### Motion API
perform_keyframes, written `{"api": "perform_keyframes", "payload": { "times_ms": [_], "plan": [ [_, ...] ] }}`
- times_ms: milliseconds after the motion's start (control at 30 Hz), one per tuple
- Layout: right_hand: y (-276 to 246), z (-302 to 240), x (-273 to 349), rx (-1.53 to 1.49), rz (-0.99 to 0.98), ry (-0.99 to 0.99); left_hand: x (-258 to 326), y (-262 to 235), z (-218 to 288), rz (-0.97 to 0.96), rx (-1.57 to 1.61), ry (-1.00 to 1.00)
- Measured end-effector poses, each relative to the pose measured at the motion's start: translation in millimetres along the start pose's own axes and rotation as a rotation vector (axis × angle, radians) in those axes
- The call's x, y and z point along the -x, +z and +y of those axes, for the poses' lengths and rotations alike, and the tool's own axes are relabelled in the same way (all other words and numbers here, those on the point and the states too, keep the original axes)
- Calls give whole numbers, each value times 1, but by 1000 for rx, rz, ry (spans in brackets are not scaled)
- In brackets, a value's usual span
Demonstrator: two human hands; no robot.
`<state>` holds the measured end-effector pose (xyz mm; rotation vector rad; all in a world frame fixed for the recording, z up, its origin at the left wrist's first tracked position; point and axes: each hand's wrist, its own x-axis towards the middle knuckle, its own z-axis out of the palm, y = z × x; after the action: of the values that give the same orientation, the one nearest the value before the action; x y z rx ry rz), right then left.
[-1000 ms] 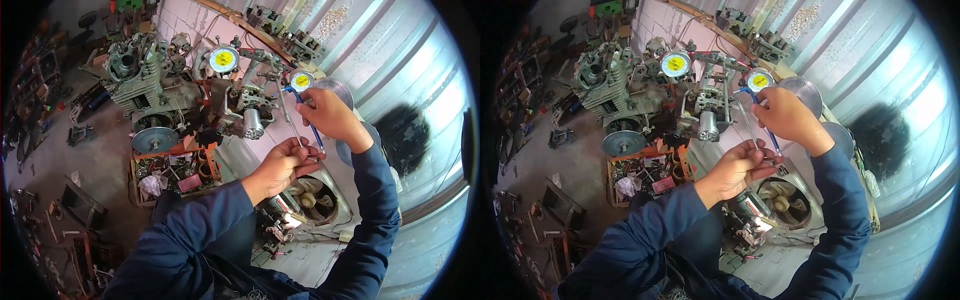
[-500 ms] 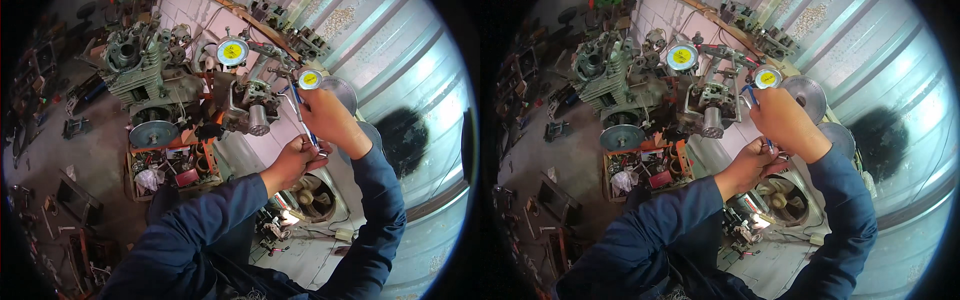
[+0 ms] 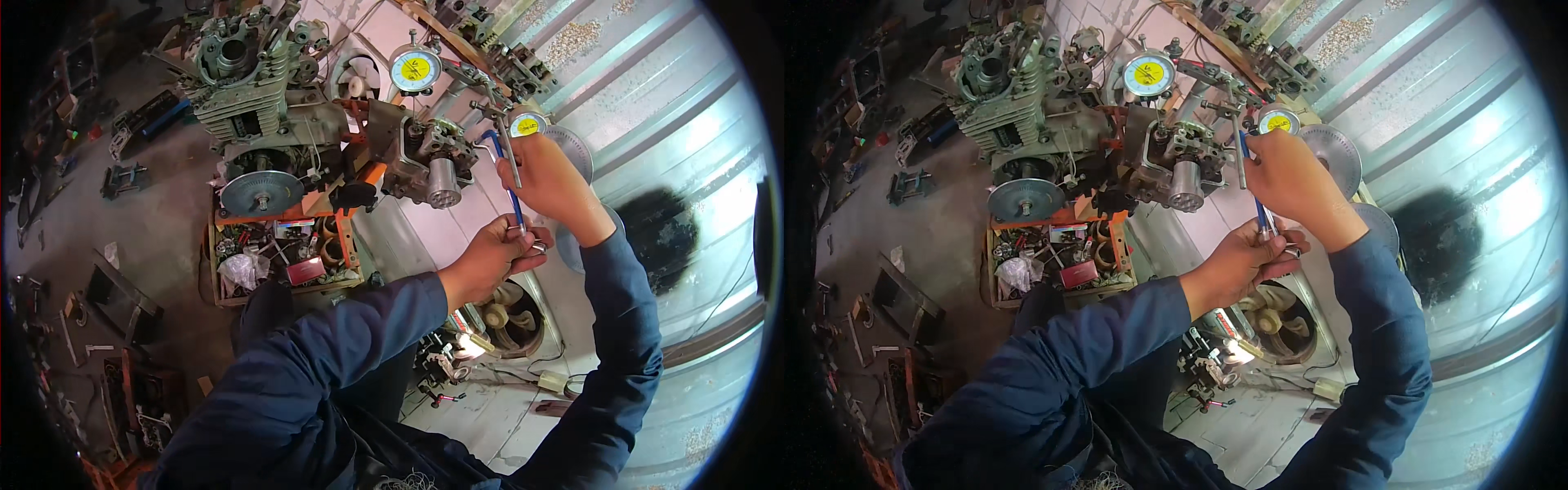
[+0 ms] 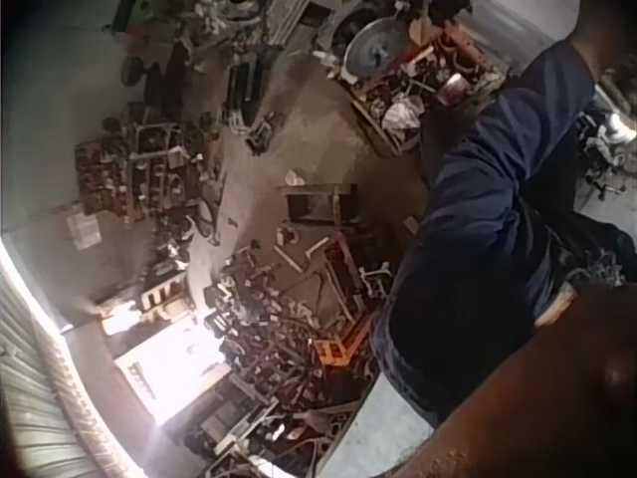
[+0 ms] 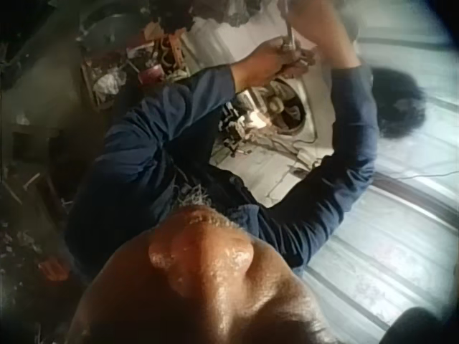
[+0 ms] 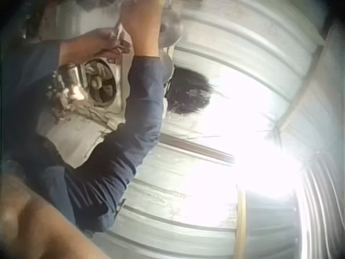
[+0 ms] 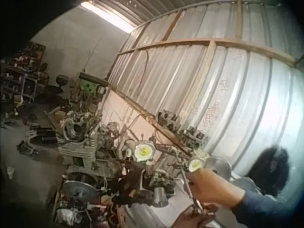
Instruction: The person measures and adjusts engine components using dial indicators, then uses a wrench and a hex key to loosen or tighten parts.
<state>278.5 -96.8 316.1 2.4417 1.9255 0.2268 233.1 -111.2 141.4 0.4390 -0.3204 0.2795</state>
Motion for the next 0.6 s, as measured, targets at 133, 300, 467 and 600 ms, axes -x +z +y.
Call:
{"api": "perform_keyframes", "payload": {
  "times_ms": [133, 300, 467, 600],
  "plan": [
    [0, 6, 0, 133, 52, -55, 10, 6, 6, 45, 40, 4],
    [8, 17, 9, 153, 24, -32, 24, 8, 12, 74, 83, 8],
    [23, 22, 26, 279, 131, 32, 28, 9, 15, 107, 69, -11],
    [20, 28, 29, 242, 218, -28, 24, 8, 17, 140, 39, -30]
  ]
}}
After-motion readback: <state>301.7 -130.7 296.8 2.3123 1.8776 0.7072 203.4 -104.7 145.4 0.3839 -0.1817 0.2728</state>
